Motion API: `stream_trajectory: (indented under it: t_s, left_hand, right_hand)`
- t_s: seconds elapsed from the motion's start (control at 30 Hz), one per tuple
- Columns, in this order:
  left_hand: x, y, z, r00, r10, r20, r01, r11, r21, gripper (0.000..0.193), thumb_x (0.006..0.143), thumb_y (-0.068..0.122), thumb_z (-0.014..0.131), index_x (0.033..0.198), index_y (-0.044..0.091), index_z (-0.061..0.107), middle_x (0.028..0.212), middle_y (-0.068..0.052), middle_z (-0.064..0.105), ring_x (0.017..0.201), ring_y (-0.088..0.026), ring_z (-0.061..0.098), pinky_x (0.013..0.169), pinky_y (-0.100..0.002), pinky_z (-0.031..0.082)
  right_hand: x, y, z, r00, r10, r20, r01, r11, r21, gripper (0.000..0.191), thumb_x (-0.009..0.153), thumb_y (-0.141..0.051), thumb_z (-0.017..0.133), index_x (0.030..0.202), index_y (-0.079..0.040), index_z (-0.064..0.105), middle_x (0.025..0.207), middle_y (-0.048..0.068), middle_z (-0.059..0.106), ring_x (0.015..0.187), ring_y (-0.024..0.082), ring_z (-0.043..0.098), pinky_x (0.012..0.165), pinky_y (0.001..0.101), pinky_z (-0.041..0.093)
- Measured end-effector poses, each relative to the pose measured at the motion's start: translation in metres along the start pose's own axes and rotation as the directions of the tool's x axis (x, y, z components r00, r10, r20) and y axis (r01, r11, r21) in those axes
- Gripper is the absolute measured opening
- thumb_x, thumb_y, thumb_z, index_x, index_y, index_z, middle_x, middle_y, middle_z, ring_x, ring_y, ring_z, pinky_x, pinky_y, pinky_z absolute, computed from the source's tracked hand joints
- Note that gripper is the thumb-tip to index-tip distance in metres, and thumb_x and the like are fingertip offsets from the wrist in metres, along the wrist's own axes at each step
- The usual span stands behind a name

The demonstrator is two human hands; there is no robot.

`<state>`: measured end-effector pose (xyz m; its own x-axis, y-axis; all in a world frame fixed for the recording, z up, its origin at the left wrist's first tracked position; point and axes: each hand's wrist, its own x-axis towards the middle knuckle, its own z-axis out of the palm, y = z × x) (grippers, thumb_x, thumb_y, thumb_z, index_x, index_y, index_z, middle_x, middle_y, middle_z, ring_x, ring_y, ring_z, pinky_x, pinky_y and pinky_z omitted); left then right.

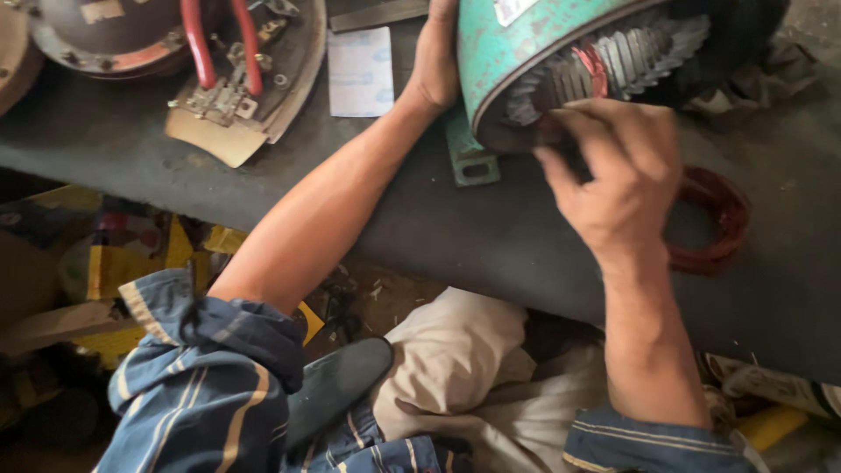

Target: The person winds copper wire by hand into the slots of a motor stator. They hold the stator with one hand and feed the wire into the slots with the other, completing several turns.

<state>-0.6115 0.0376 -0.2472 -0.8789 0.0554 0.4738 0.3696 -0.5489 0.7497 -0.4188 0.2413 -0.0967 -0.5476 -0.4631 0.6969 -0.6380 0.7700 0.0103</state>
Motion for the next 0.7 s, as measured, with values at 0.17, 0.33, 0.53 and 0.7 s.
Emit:
stream_trajectory:
  t_s: [0.17,0.33,0.53,0.7]
  left_hand:
    - [0.004,-0.005,-0.008,0.993,-0.119,-0.011,0.116,0.98,-0.159,0.068,0.11,0.054,0.035,0.128,-0.005,0.063,0.115,-0.009,0.07,0.104,-0.017,0.064,0.098,-0.035,0.055]
    - [0.0,-0.007,-0.012,0.998,-0.056,-0.042,0.058,0.997,0.044,0.072,0.107,0.061,0.035,0.129,-0.002,0.062,0.114,-0.009,0.071,0.103,-0.015,0.065,0.096,-0.033,0.055]
    - [-0.001,-0.015,-0.018,0.993,-0.118,-0.005,0.116,0.983,-0.146,0.077,0.106,0.066,0.037,0.126,-0.003,0.064,0.114,-0.01,0.071,0.102,-0.019,0.066,0.096,-0.036,0.055]
    - [-0.004,-0.02,-0.024,0.992,-0.129,-0.005,0.126,0.971,-0.204,0.075,0.105,0.064,0.038,0.129,-0.002,0.062,0.117,-0.01,0.069,0.107,-0.019,0.065,0.1,-0.037,0.054]
  right_hand:
    - [0.007,-0.005,0.006,0.998,0.058,0.0,-0.057,0.994,-0.088,0.027,0.082,-0.012,0.092,0.103,-0.011,0.074,0.104,-0.001,0.068,0.097,0.024,0.061,0.087,0.0375,0.05]
    - [0.006,-0.004,0.01,0.989,0.147,0.015,-0.146,0.989,-0.032,0.023,0.084,-0.009,0.091,0.099,-0.014,0.075,0.099,-0.002,0.066,0.096,0.024,0.06,0.086,0.038,0.05]
    - [0.001,-0.005,0.014,0.984,0.179,0.024,-0.178,0.984,-0.012,0.021,0.085,-0.005,0.088,0.1,-0.014,0.076,0.1,-0.003,0.065,0.098,0.022,0.058,0.089,0.0354,0.05]
    - [-0.002,-0.005,0.019,0.988,0.152,0.013,-0.151,0.986,-0.068,0.017,0.09,-0.008,0.087,0.101,-0.015,0.076,0.101,-0.004,0.065,0.101,0.021,0.056,0.092,0.0354,0.047]
